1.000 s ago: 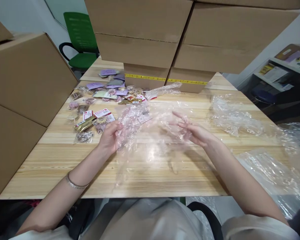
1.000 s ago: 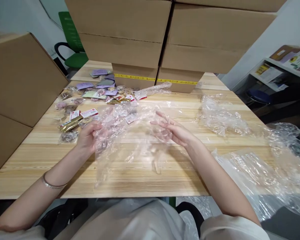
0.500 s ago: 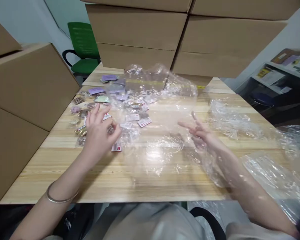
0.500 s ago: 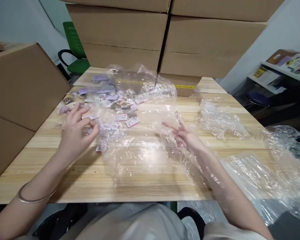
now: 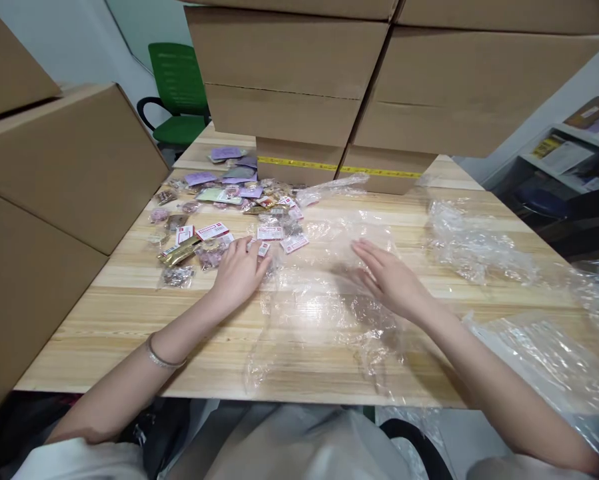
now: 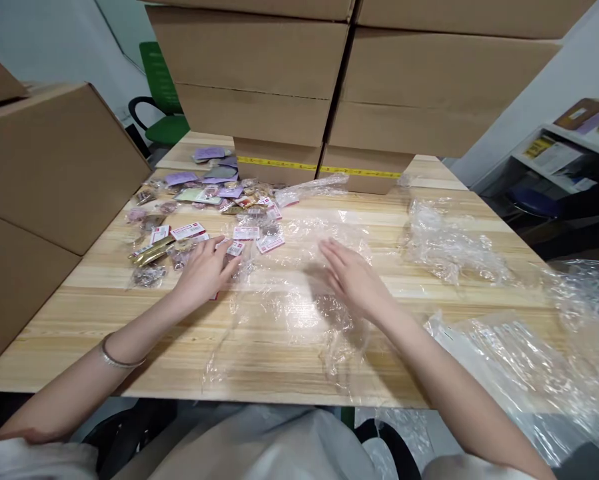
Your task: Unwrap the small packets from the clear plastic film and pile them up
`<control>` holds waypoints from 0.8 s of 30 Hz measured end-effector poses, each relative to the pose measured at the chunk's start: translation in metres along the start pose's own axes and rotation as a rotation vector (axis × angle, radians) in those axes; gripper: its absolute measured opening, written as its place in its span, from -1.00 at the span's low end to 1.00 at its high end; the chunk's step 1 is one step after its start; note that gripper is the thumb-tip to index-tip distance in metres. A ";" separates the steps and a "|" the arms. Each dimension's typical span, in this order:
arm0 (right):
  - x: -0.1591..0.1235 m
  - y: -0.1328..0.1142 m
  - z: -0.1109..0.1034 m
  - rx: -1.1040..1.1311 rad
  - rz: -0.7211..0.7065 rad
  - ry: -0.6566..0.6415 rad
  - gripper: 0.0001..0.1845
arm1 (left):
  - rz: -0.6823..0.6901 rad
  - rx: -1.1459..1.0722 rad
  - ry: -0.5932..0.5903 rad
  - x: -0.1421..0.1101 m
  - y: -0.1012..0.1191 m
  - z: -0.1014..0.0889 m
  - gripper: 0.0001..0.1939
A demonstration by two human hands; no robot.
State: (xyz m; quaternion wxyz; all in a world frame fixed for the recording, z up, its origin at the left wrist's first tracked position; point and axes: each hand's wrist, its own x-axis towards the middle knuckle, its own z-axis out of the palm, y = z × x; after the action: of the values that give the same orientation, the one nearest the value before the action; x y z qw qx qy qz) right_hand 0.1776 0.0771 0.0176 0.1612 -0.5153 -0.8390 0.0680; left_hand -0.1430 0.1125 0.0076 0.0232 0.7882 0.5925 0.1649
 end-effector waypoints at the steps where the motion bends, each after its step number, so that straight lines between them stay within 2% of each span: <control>1: 0.010 0.000 0.006 0.044 -0.091 -0.083 -0.38 | -0.018 0.033 -0.019 0.004 0.000 0.002 -0.46; 4: 0.024 -0.006 0.034 0.085 -0.288 -0.250 -0.19 | -0.080 0.079 -0.065 0.021 -0.008 0.004 -0.47; 7: 0.018 -0.016 0.063 0.027 -0.305 -0.249 -0.10 | -0.079 0.014 -0.022 0.050 -0.036 -0.002 -0.58; 9: 0.011 -0.022 0.073 -0.013 -0.275 -0.220 -0.09 | -0.049 -0.032 0.049 0.079 -0.062 -0.010 -0.56; 12: 0.007 -0.026 0.078 -0.035 -0.250 -0.201 -0.08 | -0.039 -0.051 0.010 0.130 -0.097 -0.017 -0.43; 15: 0.007 -0.026 0.078 -0.038 -0.246 -0.174 -0.10 | -0.071 -0.043 -0.016 0.182 -0.116 -0.013 -0.38; 19: 0.008 -0.025 0.078 -0.025 -0.258 -0.135 -0.10 | -0.093 -0.013 -0.031 0.239 -0.121 0.001 -0.38; 24: 0.010 -0.023 0.078 -0.025 -0.272 -0.117 -0.08 | -0.086 0.052 -0.057 0.289 -0.122 0.016 -0.53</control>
State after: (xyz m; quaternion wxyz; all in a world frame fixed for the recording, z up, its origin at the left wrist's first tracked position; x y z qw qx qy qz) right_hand 0.1277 0.0794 -0.0471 0.1132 -0.3942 -0.9097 0.0649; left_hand -0.1806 0.4231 0.0315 0.0266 0.7665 0.6292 0.1258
